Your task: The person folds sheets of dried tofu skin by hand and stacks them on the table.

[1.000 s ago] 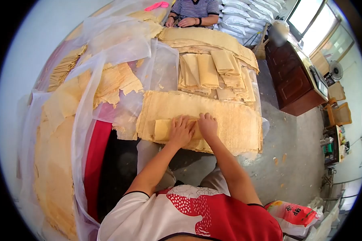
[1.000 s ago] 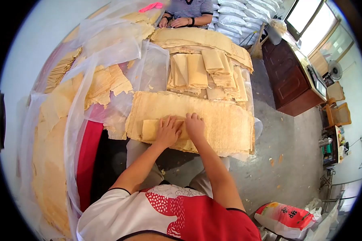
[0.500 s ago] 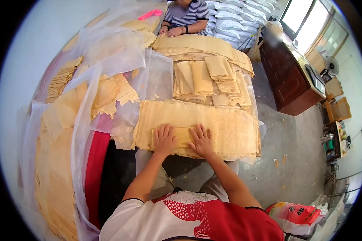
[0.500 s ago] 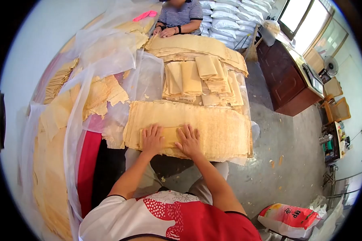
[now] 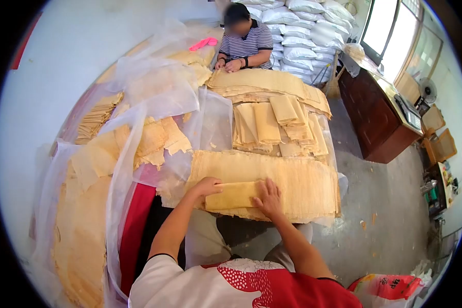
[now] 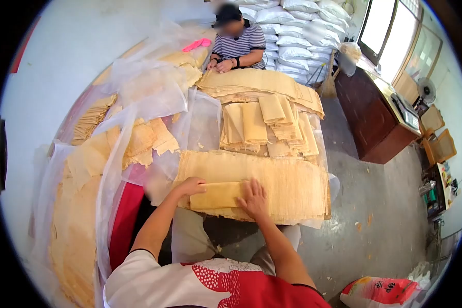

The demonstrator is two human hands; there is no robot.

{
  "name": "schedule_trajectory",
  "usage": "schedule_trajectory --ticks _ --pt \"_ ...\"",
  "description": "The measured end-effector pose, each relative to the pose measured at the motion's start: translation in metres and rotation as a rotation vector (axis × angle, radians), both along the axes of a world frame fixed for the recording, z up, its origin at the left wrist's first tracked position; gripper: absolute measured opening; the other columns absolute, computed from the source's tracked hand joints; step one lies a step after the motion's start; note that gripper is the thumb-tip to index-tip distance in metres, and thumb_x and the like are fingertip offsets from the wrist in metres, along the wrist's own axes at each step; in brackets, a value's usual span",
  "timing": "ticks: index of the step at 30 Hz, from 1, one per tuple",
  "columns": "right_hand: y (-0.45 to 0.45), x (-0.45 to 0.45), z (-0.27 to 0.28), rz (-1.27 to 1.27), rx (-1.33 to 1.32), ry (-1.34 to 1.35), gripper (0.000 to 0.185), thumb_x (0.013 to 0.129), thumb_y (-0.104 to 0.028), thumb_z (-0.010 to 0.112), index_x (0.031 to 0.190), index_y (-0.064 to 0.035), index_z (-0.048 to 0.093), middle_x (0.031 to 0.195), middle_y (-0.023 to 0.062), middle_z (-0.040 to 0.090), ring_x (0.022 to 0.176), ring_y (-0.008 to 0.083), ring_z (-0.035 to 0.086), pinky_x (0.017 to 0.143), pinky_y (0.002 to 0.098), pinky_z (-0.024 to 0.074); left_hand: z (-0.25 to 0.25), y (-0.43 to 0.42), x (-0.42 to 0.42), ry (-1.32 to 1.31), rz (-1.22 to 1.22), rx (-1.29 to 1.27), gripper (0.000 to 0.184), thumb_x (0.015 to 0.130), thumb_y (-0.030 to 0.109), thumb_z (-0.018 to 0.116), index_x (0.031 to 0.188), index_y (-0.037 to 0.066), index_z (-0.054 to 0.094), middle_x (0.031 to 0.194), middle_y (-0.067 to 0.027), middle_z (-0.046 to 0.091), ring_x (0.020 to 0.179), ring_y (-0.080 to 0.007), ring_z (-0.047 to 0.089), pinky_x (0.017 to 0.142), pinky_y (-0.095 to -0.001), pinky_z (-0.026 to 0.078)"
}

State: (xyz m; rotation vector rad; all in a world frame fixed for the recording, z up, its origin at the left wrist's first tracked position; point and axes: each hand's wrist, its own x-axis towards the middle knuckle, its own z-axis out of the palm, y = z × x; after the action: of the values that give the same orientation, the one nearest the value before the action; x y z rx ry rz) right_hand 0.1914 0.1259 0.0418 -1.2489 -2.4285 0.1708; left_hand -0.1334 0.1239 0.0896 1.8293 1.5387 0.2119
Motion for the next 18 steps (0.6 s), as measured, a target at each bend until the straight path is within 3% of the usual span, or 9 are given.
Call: schedule_trajectory --ticks 2,4,6,10,12,13,15,16,18 --pt "0.003 0.003 -0.006 -0.234 -0.069 0.367 0.062 0.090 -0.044 0.056 0.141 -0.0105 0.044 0.150 0.0187 0.034 0.140 0.0337 0.030 0.114 0.0497 0.0201 -0.001 0.007 -0.012 -0.146 0.045 0.063 0.039 0.084 0.027 0.068 0.111 0.000 0.063 0.104 -0.0139 0.069 0.094 -0.0283 0.065 0.079 -0.0375 0.050" --pt "0.006 0.000 -0.007 -0.228 -0.011 0.263 0.061 0.089 -0.039 0.059 0.140 -0.0085 0.045 0.148 0.0178 0.037 0.139 0.0332 0.032 0.113 0.0491 0.0216 0.003 0.009 -0.019 -0.271 0.266 0.361 0.036 0.088 0.024 0.066 0.112 -0.002 0.062 0.100 -0.0095 0.069 0.091 -0.0178 0.062 0.078 -0.0330 0.049" --pt "0.002 -0.002 -0.007 -0.218 0.043 0.161 0.060 0.088 -0.035 0.061 0.138 -0.0064 0.046 0.146 0.0168 0.040 0.138 0.0327 0.034 0.113 0.0484 0.0231 0.052 0.022 -0.005 -0.707 0.494 0.078 0.033 0.089 0.020 0.066 0.111 -0.003 0.062 0.097 -0.0050 0.066 0.088 -0.0123 0.059 0.077 -0.0304 0.048" --pt "0.003 -0.009 -0.003 -0.195 0.047 0.086 0.056 0.085 -0.033 0.063 0.133 -0.0063 0.050 0.144 0.0133 0.046 0.137 0.0303 0.036 0.113 0.0480 0.0231 0.015 0.101 -0.017 -0.829 0.723 0.364 0.034 0.087 0.019 0.069 0.114 0.000 0.060 0.097 -0.0032 0.064 0.088 -0.0106 0.059 0.077 -0.0271 0.048" --pt "0.001 -0.010 -0.001 -0.212 0.043 0.064 0.053 0.084 -0.030 0.062 0.130 -0.0058 0.053 0.144 0.0135 0.045 0.138 0.0306 0.035 0.114 0.0480 0.0224 -0.038 0.141 -0.031 -0.548 0.813 0.570 0.040 0.084 0.019 0.071 0.118 0.001 0.058 0.104 -0.0082 0.064 0.098 -0.0180 0.060 0.088 -0.0322 0.048" --pt "0.002 -0.010 -0.002 -0.181 0.040 0.067 0.053 0.084 -0.030 0.062 0.130 -0.0058 0.053 0.144 0.0135 0.045 0.138 0.0306 0.035 0.114 0.0480 0.0224 -0.024 0.131 -0.029 -0.537 0.842 0.579 0.040 0.084 0.019 0.071 0.118 0.001 0.058 0.104 -0.0082 0.064 0.098 -0.0180 0.060 0.088 -0.0322 0.048" --pt "0.003 -0.009 -0.005 -0.190 0.060 0.039 0.052 0.084 -0.027 0.062 0.130 -0.0055 0.052 0.144 0.0145 0.045 0.138 0.0314 0.035 0.114 0.0484 0.0222 0.004 0.102 -0.029 -0.045 0.753 0.753 0.050 0.079 0.019 0.073 0.123 0.003 0.056 0.121 -0.0146 0.058 0.117 -0.0287 0.053 0.102 -0.0395 0.042" --pt "0.001 -0.009 -0.002 -0.191 0.043 0.046 0.052 0.083 -0.026 0.062 0.130 -0.0049 0.052 0.145 0.0161 0.044 0.138 0.0327 0.035 0.114 0.0489 0.0217 0.010 0.088 -0.038 -0.004 0.734 0.752 0.054 0.077 0.020 0.073 0.126 0.006 0.055 0.134 -0.0171 0.049 0.129 -0.0354 0.041 0.110 -0.0449 0.033" --pt "0.001 -0.010 -0.002 -0.173 0.043 0.053 0.052 0.083 -0.026 0.062 0.130 -0.0045 0.051 0.145 0.0168 0.044 0.138 0.0331 0.035 0.114 0.0492 0.0216 0.030 0.064 -0.076 0.204 0.744 0.877 0.055 0.074 0.018 0.073 0.125 0.006 0.055 0.133 -0.0174 0.048 0.126 -0.0370 0.042 0.107 -0.0467 0.035"
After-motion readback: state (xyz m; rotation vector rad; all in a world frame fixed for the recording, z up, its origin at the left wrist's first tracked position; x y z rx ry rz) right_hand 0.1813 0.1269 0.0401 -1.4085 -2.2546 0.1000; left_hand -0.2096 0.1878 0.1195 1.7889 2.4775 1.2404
